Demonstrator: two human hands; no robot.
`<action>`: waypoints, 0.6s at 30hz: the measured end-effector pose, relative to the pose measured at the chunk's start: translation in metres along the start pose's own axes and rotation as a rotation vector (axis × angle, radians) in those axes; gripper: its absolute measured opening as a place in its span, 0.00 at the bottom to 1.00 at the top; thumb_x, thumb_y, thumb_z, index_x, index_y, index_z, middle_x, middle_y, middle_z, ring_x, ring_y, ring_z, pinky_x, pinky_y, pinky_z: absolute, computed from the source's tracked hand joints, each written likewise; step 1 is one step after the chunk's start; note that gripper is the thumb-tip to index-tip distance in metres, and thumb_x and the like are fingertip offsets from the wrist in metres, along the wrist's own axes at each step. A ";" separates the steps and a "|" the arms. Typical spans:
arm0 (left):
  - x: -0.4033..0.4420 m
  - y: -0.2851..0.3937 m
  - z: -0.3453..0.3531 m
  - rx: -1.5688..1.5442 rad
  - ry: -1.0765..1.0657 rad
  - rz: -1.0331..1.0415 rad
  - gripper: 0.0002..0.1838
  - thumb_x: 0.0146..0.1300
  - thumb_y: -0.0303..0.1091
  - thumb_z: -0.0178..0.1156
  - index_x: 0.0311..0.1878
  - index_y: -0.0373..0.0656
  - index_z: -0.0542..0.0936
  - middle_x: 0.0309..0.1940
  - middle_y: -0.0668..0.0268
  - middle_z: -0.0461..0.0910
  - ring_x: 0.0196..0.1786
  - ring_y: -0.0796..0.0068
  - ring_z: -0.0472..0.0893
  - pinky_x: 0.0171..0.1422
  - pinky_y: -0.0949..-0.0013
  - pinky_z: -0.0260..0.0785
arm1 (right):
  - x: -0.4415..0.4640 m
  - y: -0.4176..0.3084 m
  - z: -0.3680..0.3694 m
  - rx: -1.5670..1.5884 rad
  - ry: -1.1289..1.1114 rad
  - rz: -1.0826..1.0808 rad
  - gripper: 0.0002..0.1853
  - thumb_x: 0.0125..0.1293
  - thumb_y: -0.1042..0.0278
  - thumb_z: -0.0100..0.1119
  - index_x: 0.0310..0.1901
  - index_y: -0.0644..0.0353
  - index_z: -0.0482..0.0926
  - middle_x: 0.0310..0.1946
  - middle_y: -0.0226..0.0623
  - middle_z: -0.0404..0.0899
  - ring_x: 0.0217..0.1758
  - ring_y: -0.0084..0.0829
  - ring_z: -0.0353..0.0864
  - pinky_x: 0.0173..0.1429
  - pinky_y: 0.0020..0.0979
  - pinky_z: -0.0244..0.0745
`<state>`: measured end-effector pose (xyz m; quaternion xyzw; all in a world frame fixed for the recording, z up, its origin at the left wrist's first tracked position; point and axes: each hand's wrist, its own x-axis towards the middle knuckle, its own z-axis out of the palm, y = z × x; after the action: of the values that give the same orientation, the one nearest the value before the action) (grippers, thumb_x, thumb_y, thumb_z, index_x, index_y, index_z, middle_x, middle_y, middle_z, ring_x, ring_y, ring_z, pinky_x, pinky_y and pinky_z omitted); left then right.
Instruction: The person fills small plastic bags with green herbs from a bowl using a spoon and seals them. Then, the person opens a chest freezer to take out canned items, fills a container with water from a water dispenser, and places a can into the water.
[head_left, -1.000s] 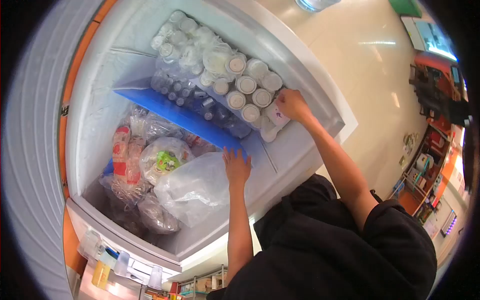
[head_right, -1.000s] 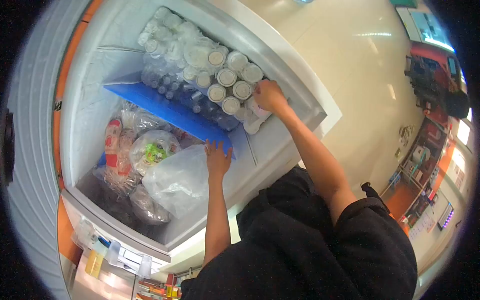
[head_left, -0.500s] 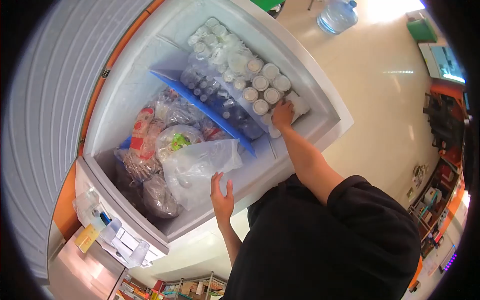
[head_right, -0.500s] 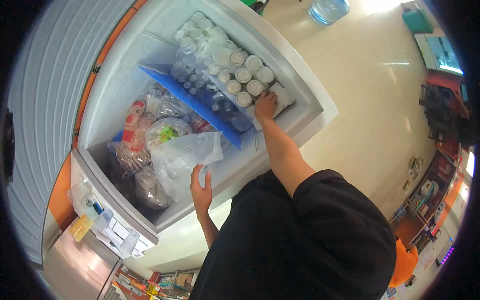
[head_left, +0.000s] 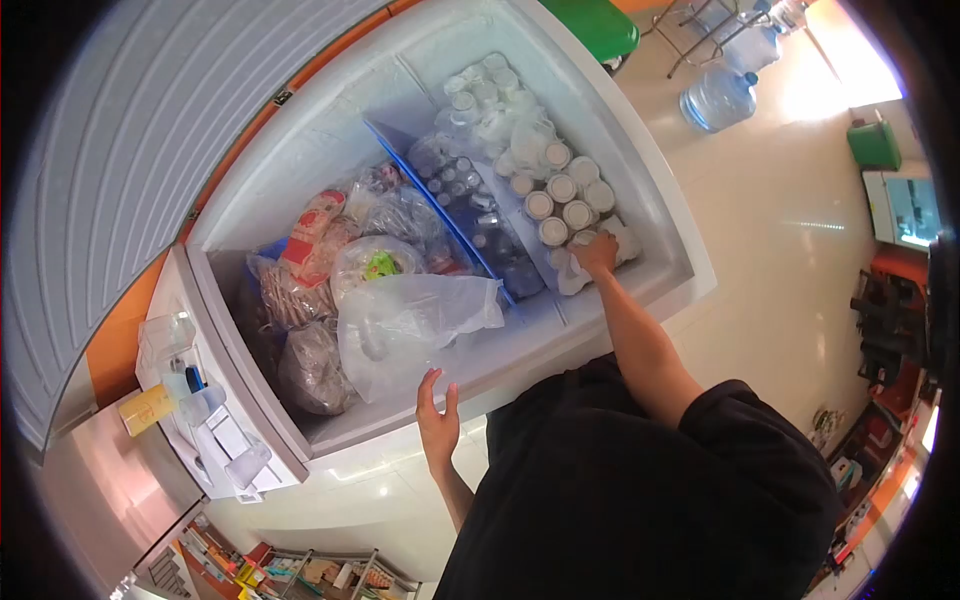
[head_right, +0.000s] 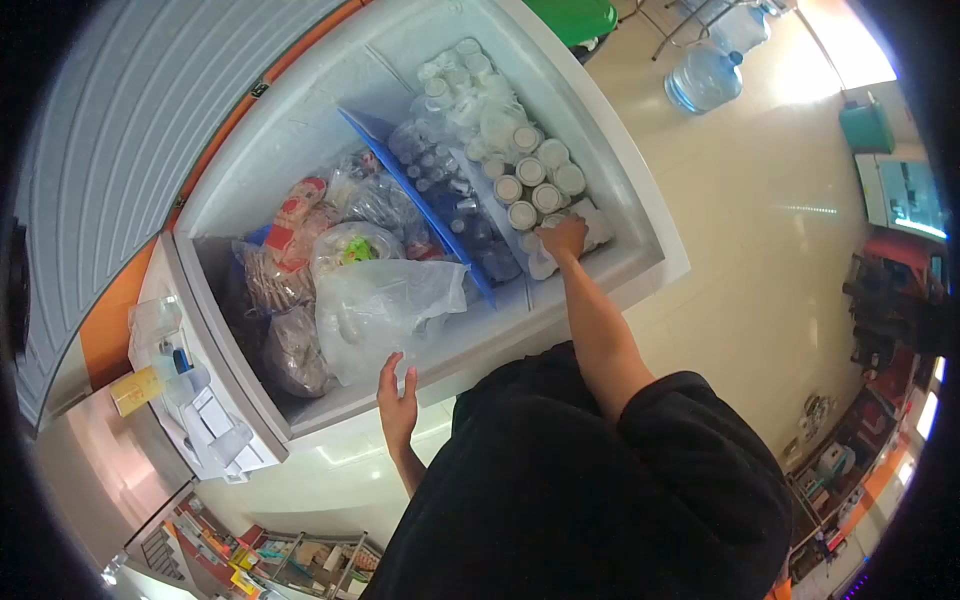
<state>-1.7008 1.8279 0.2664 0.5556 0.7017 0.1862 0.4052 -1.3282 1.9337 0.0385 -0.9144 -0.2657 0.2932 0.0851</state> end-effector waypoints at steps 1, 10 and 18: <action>0.001 -0.002 -0.004 -0.013 0.012 0.033 0.21 0.71 0.34 0.62 0.63 0.37 0.75 0.66 0.49 0.75 0.71 0.51 0.73 0.74 0.56 0.63 | -0.001 0.003 -0.004 0.019 -0.001 -0.009 0.46 0.45 0.45 0.80 0.58 0.74 0.72 0.58 0.52 0.75 0.65 0.48 0.74 0.67 0.46 0.72; 0.029 0.244 -0.245 0.649 1.001 0.823 0.28 0.63 0.25 0.66 0.67 0.33 0.73 0.67 0.49 0.75 0.66 0.50 0.76 0.72 0.55 0.65 | -0.023 0.032 -0.057 1.291 -0.383 -0.009 0.30 0.63 0.56 0.70 0.61 0.66 0.75 0.52 0.43 0.81 0.54 0.36 0.82 0.52 0.39 0.79; 0.127 0.571 -0.452 0.984 2.210 1.703 0.31 0.69 0.43 0.62 0.74 0.59 0.67 0.35 0.58 0.86 0.31 0.56 0.83 0.35 0.55 0.77 | -0.089 0.054 -0.157 1.767 -0.615 -0.229 0.27 0.70 0.49 0.62 0.64 0.56 0.74 0.59 0.36 0.77 0.60 0.32 0.76 0.62 0.39 0.72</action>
<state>-1.6991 2.2104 0.8989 0.4486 0.1089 0.4302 -0.7758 -1.2741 1.8405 0.1934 -0.3696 -0.0463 0.6069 0.7021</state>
